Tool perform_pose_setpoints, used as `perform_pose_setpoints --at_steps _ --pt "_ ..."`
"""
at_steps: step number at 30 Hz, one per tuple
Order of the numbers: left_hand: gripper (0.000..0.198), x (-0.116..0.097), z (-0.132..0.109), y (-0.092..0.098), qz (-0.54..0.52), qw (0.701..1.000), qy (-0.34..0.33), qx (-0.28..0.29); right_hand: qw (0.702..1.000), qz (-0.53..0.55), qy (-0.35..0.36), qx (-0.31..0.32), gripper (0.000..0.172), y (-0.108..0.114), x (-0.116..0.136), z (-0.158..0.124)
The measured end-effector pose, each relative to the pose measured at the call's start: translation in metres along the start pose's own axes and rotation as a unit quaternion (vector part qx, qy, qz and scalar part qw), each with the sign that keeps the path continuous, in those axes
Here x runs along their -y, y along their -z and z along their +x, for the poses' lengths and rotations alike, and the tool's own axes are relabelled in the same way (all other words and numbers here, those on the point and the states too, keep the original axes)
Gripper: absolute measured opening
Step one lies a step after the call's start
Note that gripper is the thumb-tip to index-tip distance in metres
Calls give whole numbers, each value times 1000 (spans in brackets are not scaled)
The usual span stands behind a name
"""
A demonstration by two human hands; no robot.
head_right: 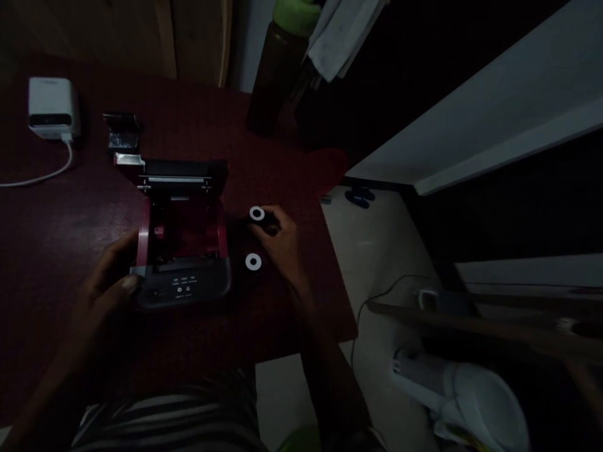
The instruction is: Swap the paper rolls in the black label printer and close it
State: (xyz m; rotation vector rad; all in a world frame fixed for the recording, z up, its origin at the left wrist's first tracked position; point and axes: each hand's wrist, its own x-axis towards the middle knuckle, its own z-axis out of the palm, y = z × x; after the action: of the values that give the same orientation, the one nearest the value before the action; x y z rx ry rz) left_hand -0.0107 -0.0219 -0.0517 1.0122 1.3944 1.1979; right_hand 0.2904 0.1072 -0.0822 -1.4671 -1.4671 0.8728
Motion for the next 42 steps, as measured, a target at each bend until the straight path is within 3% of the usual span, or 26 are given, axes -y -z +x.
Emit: perform_pose_setpoints --at_steps 4,7,9,12,15,17,21,24,27,30,34,38,42 --pt "75 0 1 1 9 1000 5 -7 1000 -13 -1 15 31 -1 3 -1" --pt "75 0 0 1 -2 1000 14 3 1000 -15 -10 19 46 11 5 -11" --pt "74 0 0 2 -2 1000 15 10 999 -14 -33 12 51 25 7 -27" --pt "73 0 -1 2 11 1000 13 6 995 -16 -89 31 38 44 11 -60" --pt "73 -1 -1 0 15 1000 13 -9 991 3 -108 74 39 42 15 -86" --pt "72 -2 -1 -1 17 1000 9 -20 994 26 -90 64 43 29 16 -94" --pt "70 -6 -1 -3 12 1000 -3 -25 997 28 -69 36 31 12 21 -92" --pt "68 -9 -2 -4 7 1000 -1 -15 997 -26 -44 53 30 26 42 -89" --pt "67 -11 -4 -6 -17 1000 6 -4 991 -87 74 70 35 46 78 -84" --pt "68 -12 -5 -8 -21 1000 13 -12 959 -148 213 110 36 44 114 -70" --pt "65 -9 -4 -5 -1 1000 -12 -9 878 -275 331 209 32 5 141 -42" --pt "64 -3 -2 -3 -22 999 -23 6 808 -419 295 290 26 -34 153 -26" --pt "63 -3 -2 -3 -34 999 -20 13 784 -472 272 297 22 -53 166 -23"
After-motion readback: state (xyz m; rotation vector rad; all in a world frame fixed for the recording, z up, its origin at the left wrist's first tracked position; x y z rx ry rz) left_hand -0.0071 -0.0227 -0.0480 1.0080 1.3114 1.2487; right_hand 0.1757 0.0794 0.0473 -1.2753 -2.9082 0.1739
